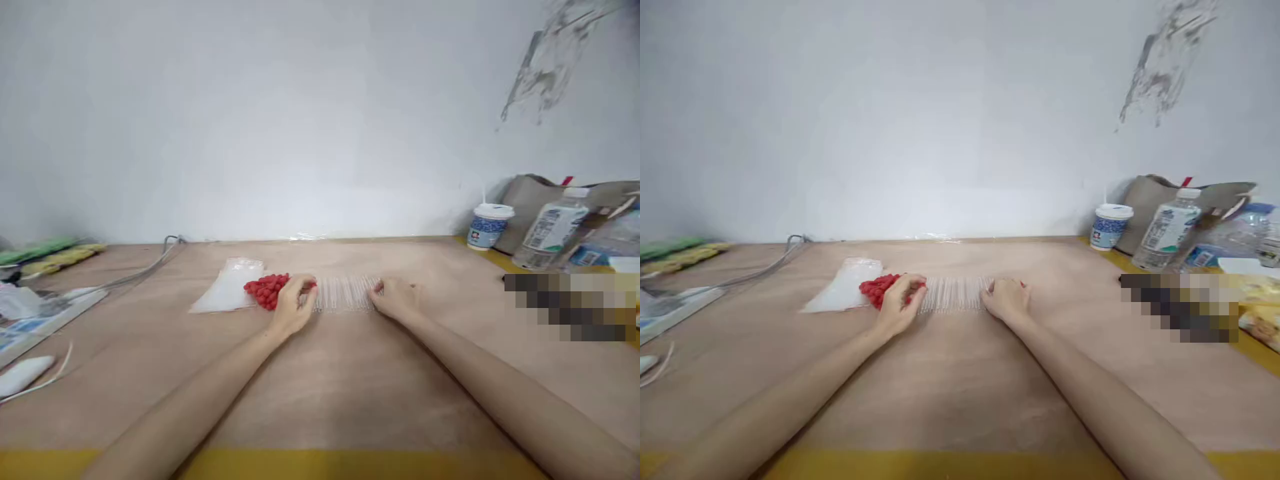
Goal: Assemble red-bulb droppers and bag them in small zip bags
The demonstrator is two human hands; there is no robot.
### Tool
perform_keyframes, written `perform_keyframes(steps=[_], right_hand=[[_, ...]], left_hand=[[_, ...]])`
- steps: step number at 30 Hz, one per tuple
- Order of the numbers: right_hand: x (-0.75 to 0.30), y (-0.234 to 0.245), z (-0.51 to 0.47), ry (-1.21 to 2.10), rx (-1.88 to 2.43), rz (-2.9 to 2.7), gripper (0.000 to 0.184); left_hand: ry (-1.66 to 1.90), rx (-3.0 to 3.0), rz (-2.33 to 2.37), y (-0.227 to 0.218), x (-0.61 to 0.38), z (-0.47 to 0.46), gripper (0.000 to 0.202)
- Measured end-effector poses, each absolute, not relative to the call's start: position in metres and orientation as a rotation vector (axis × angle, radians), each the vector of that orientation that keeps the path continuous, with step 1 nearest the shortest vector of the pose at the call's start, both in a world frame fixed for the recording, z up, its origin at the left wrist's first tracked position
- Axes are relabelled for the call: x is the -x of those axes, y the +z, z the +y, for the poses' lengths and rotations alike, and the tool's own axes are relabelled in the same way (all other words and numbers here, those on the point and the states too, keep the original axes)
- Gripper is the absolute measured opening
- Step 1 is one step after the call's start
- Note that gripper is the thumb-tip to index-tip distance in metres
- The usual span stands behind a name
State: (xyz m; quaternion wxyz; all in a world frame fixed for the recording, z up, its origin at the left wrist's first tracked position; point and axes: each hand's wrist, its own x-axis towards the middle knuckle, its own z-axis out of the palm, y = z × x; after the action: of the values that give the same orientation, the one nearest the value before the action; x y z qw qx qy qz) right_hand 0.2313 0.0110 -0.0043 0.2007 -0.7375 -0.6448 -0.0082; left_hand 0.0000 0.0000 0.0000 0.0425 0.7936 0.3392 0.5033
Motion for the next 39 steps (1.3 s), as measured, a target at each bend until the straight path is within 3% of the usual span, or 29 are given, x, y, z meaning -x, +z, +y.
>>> perform_keyframes(steps=[8, 18, 24, 28, 34, 39], right_hand=[[-0.226, -0.001, 0.016, -0.001, 2.127, -1.850, 0.026], [-0.232, -0.012, 0.013, -0.012, 1.914, -1.837, 0.028], [-0.242, -0.027, 0.004, 0.018, 1.441, -1.793, 0.015], [-0.238, -0.034, 0.002, -0.014, 1.232, -1.861, 0.020], [-0.235, -0.038, 0.003, -0.212, 1.183, -1.962, 0.023], [-0.235, -0.036, 0.002, -0.120, 1.225, -1.917, 0.019]], left_hand=[[1.354, -2.698, 0.943, -0.015, -0.008, 0.001, 0.005], [1.439, -2.602, 1.064, -0.024, -0.004, 0.009, 0.031], [1.351, -2.681, 1.130, -0.017, -0.004, 0.001, 0.025], [1.364, -2.672, 1.144, -0.016, -0.005, 0.001, 0.022], [1.385, -2.677, 1.113, -0.019, -0.004, 0.005, 0.016], [1.372, -2.683, 1.051, -0.019, -0.005, 0.005, 0.013]])
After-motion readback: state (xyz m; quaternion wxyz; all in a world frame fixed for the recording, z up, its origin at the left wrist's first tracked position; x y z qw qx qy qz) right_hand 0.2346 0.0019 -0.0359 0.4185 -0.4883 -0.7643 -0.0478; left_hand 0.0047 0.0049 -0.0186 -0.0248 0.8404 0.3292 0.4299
